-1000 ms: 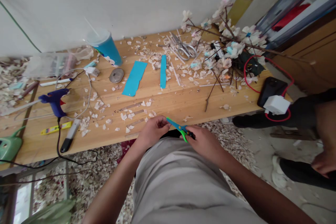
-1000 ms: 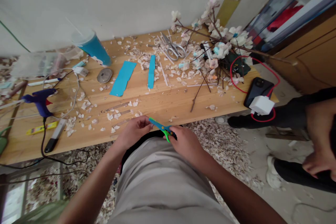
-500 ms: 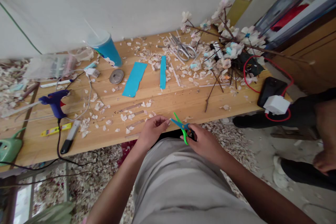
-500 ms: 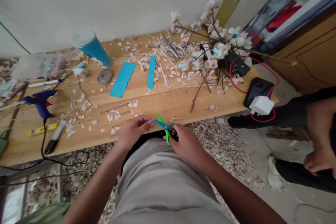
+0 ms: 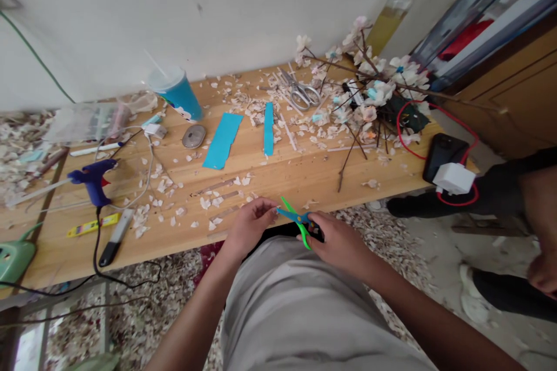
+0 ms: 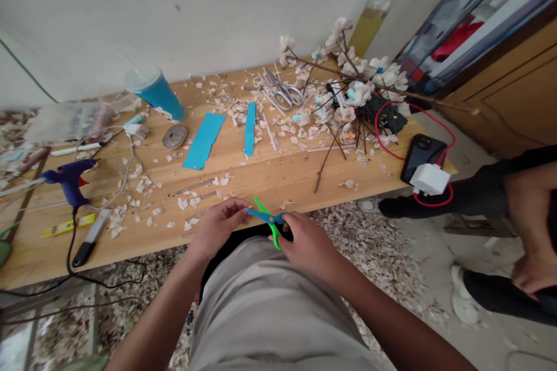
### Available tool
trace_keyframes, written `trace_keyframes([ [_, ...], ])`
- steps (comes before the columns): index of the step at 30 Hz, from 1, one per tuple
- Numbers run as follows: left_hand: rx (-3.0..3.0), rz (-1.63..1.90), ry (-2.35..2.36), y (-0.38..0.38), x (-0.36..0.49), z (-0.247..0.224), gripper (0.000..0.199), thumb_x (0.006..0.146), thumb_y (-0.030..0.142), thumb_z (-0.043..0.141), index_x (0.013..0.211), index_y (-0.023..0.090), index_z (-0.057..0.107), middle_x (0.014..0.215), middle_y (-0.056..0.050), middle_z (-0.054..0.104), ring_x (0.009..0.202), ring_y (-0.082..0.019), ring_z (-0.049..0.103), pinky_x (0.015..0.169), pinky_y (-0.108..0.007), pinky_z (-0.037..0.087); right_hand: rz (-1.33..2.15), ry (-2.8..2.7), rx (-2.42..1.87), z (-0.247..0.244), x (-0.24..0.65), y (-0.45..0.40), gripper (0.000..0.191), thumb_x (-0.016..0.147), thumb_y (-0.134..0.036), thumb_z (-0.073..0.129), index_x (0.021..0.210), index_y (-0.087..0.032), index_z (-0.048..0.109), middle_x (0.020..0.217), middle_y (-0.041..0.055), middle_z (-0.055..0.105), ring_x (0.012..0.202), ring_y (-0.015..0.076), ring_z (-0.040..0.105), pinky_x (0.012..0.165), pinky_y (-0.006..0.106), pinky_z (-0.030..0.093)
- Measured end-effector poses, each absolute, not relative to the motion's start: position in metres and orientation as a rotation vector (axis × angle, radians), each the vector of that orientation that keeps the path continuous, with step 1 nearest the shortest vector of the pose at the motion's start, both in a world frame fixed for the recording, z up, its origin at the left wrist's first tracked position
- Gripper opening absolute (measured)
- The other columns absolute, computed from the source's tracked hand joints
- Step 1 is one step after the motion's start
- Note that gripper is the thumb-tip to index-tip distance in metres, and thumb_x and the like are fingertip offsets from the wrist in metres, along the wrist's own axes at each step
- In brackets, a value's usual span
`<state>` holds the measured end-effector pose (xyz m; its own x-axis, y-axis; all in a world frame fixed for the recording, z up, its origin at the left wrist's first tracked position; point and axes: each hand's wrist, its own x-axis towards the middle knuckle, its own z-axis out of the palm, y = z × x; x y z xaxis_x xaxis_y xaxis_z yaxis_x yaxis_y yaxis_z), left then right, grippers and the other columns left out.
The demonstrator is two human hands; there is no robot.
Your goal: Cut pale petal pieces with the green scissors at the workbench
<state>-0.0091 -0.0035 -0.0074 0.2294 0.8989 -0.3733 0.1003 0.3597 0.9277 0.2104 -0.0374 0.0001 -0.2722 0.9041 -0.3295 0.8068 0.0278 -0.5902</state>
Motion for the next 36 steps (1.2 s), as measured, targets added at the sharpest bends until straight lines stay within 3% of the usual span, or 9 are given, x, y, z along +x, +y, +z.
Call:
trace_keyframes([
  [5,0.916,0.797,1.203,-0.003,-0.004,-0.011,0.025,0.07,0.034,0.078,0.085,0.015,0.071,0.083,-0.003,0.07,0.076,-0.014,0.06,0.074,-0.025,0.045,1.051,-2.158,-1.794,-0.001,0.207,-0.037,0.017,0.089,-0.037,0.058,0.093,-0.021,0.059,0.091,0.0042,0.064,0.082,0.0191,0.058,0.07,0.027,0.038],
  [11,0.553,1.047,1.172,-0.005,0.011,-0.016,0.028,0.061,0.033,0.086,0.078,0.016,0.071,0.074,0.0,0.068,0.069,-0.01,0.059,0.069,-0.022,0.047,1.046,-2.078,-1.707,-0.017,0.198,-0.052,0.031,0.087,-0.038,0.06,0.109,-0.018,0.054,0.108,0.0094,0.061,0.101,0.0235,0.057,0.085,0.032,0.042],
  [17,0.387,1.115,1.08,-0.012,0.021,-0.016,0.032,0.054,0.029,0.09,0.076,0.015,0.071,0.07,0.0,0.069,0.063,-0.01,0.06,0.065,-0.022,0.049,1.143,-1.972,-1.747,-0.014,0.191,-0.052,0.025,0.088,-0.04,0.059,0.103,-0.02,0.058,0.098,0.0051,0.065,0.088,0.0204,0.059,0.074,0.028,0.041],
  [23,0.414,1.163,1.077,-0.016,0.028,-0.019,0.027,0.057,0.027,0.088,0.075,0.015,0.07,0.069,-0.001,0.069,0.063,-0.01,0.061,0.066,-0.022,0.049,1.131,-1.97,-1.728,-0.013,0.189,-0.051,0.024,0.087,-0.04,0.059,0.1,-0.02,0.059,0.094,0.004,0.066,0.082,0.0185,0.058,0.07,0.027,0.039],
  [36,0.447,1.25,1.138,-0.023,0.034,-0.027,0.02,0.066,0.027,0.083,0.079,0.016,0.072,0.073,-0.001,0.069,0.067,-0.01,0.061,0.07,-0.022,0.049,1.008,-1.98,-1.785,-0.019,0.186,-0.055,0.023,0.09,-0.038,0.056,0.103,-0.019,0.058,0.1,0.0058,0.065,0.095,0.0221,0.061,0.079,0.03,0.043],
])
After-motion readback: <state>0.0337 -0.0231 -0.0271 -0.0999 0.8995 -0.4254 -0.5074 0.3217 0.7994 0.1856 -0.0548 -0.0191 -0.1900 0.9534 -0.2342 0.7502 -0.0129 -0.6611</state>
